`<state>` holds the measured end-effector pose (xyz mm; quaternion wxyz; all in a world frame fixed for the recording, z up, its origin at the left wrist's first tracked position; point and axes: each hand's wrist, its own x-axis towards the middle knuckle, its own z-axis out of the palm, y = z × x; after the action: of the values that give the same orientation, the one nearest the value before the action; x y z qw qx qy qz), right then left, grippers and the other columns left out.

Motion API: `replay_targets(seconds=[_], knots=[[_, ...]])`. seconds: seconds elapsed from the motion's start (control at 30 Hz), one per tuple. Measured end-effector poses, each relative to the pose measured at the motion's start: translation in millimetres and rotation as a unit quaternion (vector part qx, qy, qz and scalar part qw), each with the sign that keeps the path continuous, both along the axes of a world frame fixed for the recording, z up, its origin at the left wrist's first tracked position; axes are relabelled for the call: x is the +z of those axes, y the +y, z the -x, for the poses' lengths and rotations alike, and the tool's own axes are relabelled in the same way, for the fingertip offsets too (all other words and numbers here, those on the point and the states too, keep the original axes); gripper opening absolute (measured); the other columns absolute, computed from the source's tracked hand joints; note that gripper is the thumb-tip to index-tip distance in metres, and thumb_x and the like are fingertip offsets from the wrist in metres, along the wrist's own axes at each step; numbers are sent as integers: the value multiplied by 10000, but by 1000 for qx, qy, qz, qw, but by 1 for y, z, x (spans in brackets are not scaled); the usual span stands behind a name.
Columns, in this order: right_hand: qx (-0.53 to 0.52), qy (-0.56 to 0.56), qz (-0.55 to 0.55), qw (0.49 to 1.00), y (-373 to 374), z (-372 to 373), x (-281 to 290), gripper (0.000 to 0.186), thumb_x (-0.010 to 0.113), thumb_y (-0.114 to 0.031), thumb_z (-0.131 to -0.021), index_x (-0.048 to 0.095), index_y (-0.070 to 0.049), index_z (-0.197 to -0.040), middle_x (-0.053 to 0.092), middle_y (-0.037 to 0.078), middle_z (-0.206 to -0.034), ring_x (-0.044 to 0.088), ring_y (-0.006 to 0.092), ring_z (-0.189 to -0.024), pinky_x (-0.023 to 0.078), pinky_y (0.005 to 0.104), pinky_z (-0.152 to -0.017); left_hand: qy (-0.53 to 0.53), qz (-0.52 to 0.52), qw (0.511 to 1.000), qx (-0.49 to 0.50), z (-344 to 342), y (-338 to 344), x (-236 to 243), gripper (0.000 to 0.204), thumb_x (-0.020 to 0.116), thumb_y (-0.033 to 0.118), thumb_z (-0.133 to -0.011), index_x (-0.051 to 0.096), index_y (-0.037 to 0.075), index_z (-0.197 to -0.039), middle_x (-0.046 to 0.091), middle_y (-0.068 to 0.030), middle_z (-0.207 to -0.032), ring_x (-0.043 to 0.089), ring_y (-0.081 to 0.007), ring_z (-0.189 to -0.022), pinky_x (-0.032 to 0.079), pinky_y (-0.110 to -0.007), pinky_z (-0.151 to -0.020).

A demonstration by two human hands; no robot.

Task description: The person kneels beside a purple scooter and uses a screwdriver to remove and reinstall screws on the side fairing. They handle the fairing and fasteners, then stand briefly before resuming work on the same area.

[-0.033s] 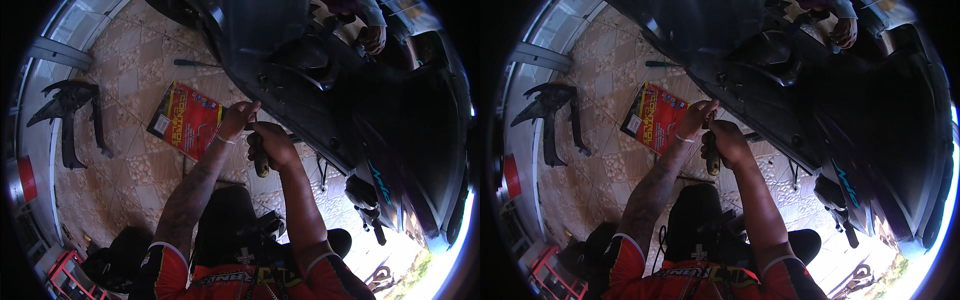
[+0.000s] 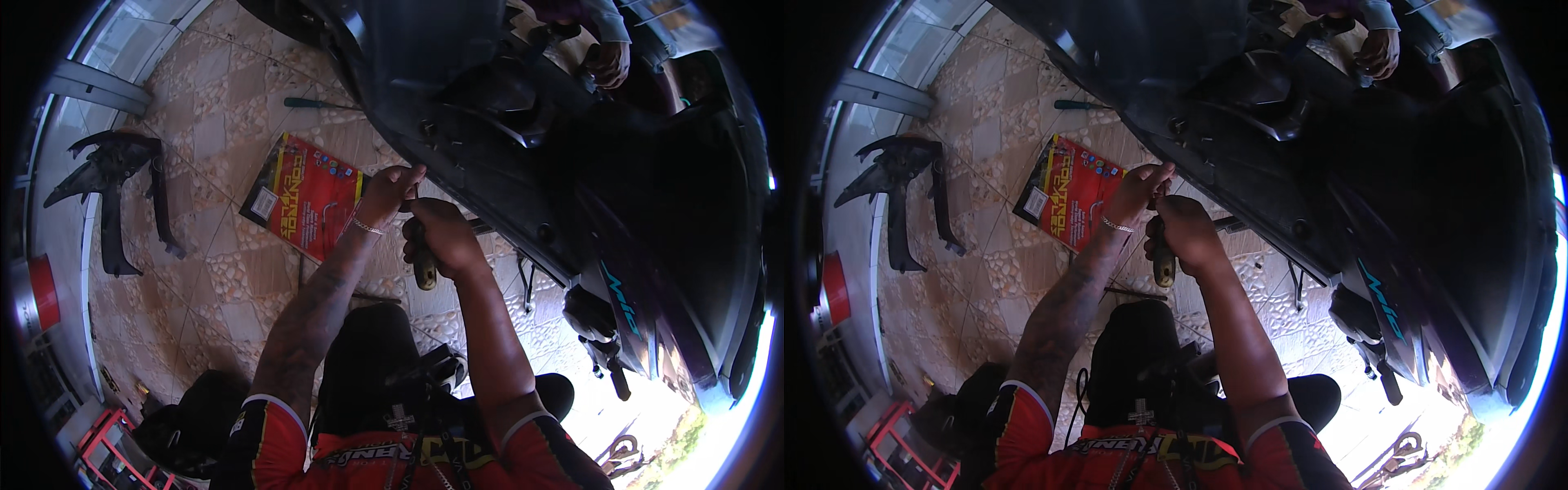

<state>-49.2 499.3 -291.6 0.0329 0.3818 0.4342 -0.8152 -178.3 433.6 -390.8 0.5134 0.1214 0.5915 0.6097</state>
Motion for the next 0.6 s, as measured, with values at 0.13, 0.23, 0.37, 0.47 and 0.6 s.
replay_targets(seconds=[0.13,0.23,0.37,0.47,0.6], knots=[[185,-35,-657,730,-22,9,-39,282,515,-145,-949,531,34,-1167,641,253,-801,653,417,-663,548,499,-634,183,21,983,-18,1,1,-10,457,655,466,-932,652,9,-920,603,2,-746,548,-83,-700,429,-250,-642],[108,-141,-544,820,-31,13,-53,265,532,-75,-897,527,33,-1139,647,291,-839,644,501,-772,534,549,-712,222,-10,975,17,3,6,-18,441,658,443,-936,655,1,-935,626,-15,-776,561,-98,-730,449,-262,-676],[156,-144,-543,812,-23,22,-53,195,515,-77,-895,541,37,-1052,651,314,-856,635,520,-838,525,561,-735,199,-28,978,46,4,8,-20,420,653,411,-949,659,-9,-938,648,-33,-814,573,-100,-758,458,-262,-696],[182,-89,-598,775,-11,33,-48,152,497,-53,-887,567,42,-984,659,300,-854,661,486,-805,541,518,-728,124,-16,990,67,7,8,-19,395,655,384,-954,663,-10,-929,657,-34,-824,579,-90,-765,459,-254,-694],[332,-42,-689,642,10,51,-36,158,502,-20,-853,624,63,-912,669,293,-879,687,422,-841,552,452,-745,54,-27,995,82,14,10,-23,359,663,360,-953,672,4,-911,648,-12,-791,573,-71,-724,451,-245,-655]])
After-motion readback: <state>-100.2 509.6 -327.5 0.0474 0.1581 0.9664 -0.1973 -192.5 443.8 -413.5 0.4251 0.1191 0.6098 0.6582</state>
